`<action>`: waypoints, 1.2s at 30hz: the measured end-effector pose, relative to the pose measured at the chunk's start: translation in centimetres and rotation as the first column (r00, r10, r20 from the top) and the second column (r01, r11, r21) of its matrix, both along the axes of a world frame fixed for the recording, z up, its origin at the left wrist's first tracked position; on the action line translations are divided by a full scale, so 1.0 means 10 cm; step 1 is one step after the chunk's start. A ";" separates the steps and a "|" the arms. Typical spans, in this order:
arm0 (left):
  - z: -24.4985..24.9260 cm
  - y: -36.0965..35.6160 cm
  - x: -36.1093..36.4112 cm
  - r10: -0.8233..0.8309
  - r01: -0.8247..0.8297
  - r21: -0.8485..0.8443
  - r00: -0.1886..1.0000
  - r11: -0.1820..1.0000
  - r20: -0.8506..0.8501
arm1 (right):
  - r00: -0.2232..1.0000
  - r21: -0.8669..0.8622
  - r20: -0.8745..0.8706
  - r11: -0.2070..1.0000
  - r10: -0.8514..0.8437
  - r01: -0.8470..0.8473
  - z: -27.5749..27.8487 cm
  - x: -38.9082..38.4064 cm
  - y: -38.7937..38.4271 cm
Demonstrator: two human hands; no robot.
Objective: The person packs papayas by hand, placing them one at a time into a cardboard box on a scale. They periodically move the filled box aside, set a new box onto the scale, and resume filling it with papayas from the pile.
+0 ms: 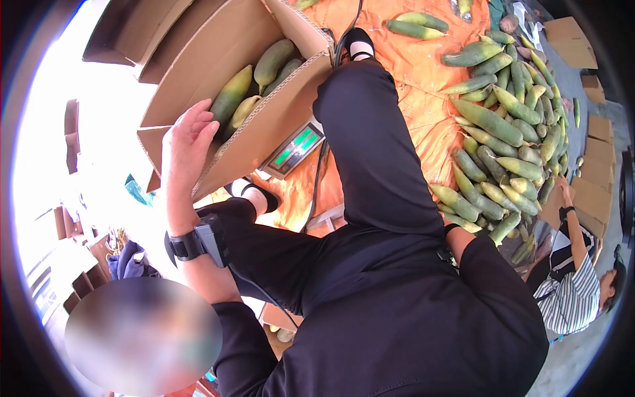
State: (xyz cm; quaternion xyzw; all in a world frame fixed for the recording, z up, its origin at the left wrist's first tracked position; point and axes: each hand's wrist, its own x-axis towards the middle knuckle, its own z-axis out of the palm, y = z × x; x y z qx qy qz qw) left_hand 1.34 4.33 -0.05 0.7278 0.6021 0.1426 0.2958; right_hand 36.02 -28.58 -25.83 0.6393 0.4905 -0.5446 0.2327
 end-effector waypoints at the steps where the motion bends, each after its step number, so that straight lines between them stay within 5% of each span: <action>1: -0.01 0.00 0.00 -0.007 0.007 -0.003 1.000 1.000 0.007 | 1.000 0.001 0.003 1.000 -0.006 0.006 -0.01 0.01 -0.03; 4: -0.05 0.00 -0.07 -0.005 0.008 -0.037 0.996 0.999 0.092 | 0.998 -0.005 0.027 0.999 -0.053 0.053 -0.04 0.04 -0.11; 10: -0.02 -0.04 -0.01 0.020 -0.021 -0.047 1.000 0.999 -0.018 | 0.958 -0.028 0.127 0.965 -0.255 0.261 0.03 0.22 -0.53; 12: -0.04 -0.04 -0.01 -0.015 0.014 -0.046 1.000 0.999 -0.024 | 0.982 -0.103 0.144 0.985 -0.124 0.139 0.10 0.22 -0.43; 16: -0.06 -0.04 0.01 0.028 -0.031 -0.051 0.997 0.998 -0.072 | 0.968 -0.045 0.133 0.975 -0.211 0.219 -0.07 0.35 -0.52; 18: -0.08 -0.04 0.01 0.065 -0.069 -0.042 0.994 0.997 -0.082 | 0.810 0.062 0.132 0.820 -0.572 0.569 -0.27 0.57 -0.61; 24: -0.15 0.01 -0.06 0.065 -0.066 -0.014 0.995 0.998 -0.073 | 0.702 0.207 0.255 0.747 -0.664 0.632 -0.23 1.09 -0.46; 29: -0.17 0.02 -0.04 0.052 -0.053 -0.028 0.998 0.998 -0.036 | 0.614 0.221 -0.014 0.596 -0.789 0.772 -0.46 0.79 0.04; 33: -0.18 0.04 -0.02 0.060 -0.060 -0.015 0.997 0.998 -0.052 | 0.743 0.298 -0.098 0.693 -0.662 0.657 -0.61 0.42 0.44; 36: -0.12 0.01 0.04 0.050 -0.051 -0.010 0.995 0.999 -0.086 | 0.911 0.352 0.027 0.857 -0.412 0.377 -0.66 0.28 0.72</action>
